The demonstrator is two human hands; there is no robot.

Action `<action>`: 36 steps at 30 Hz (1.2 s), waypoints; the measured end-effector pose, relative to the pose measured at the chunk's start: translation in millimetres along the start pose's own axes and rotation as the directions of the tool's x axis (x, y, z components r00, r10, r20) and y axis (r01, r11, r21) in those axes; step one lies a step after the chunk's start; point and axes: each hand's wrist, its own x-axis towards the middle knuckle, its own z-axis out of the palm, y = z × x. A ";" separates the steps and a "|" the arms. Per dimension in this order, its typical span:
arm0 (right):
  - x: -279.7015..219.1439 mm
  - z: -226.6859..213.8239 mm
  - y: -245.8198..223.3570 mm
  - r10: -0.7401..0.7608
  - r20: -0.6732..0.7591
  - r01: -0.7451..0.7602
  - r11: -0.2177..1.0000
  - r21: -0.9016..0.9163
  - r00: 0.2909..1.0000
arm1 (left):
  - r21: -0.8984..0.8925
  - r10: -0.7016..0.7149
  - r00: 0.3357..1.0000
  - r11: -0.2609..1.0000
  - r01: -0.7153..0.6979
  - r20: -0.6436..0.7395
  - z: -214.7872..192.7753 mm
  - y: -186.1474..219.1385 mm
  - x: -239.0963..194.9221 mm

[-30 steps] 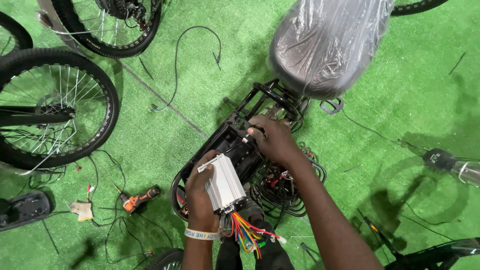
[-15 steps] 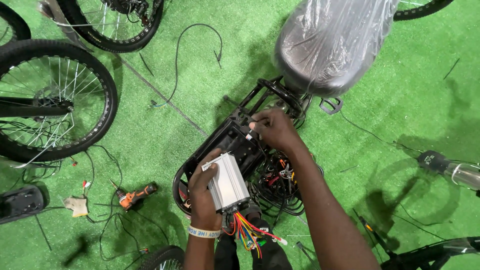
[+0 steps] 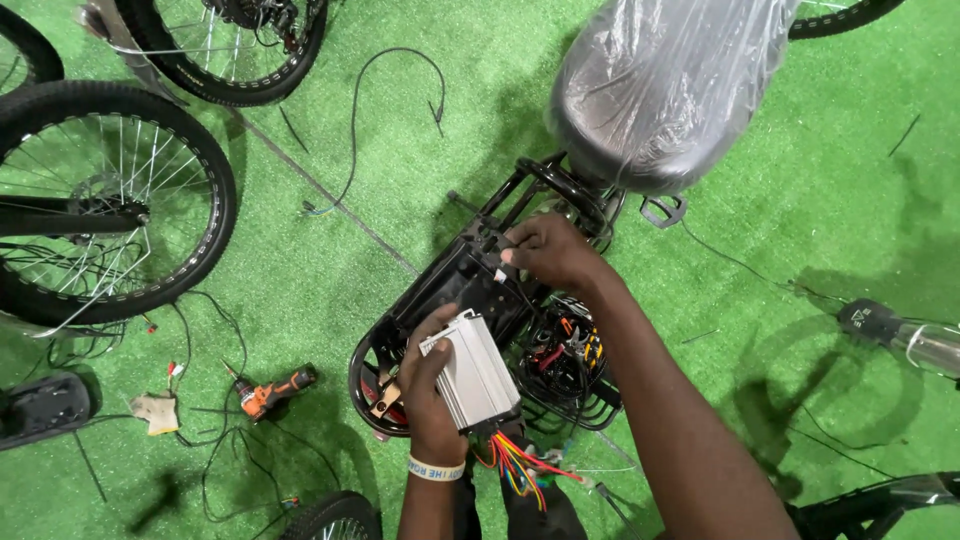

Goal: The person connects a white controller box to the wiring harness of an electric bicycle. They then route a black cable along the frame and secure it using zip ties near the rear wheel and chain.

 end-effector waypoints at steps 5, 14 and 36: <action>6.4 -8.9 -11.9 0.082 0.131 -0.085 0.996 0.015 0.988 | 0.201 -0.046 0.999 0.978 0.046 -0.005 10.3 -5.1 8.4; 19.5 -14.9 -6.4 -0.020 0.304 -0.031 0.987 0.160 0.952 | -0.139 0.067 0.998 0.988 -0.067 -0.005 -13.9 -1.7 5.9; -83.3 56.7 -9.5 -0.528 -0.628 0.515 0.827 -0.226 0.572 | -0.638 0.097 0.995 0.768 -0.058 0.026 -28.6 39.4 -11.9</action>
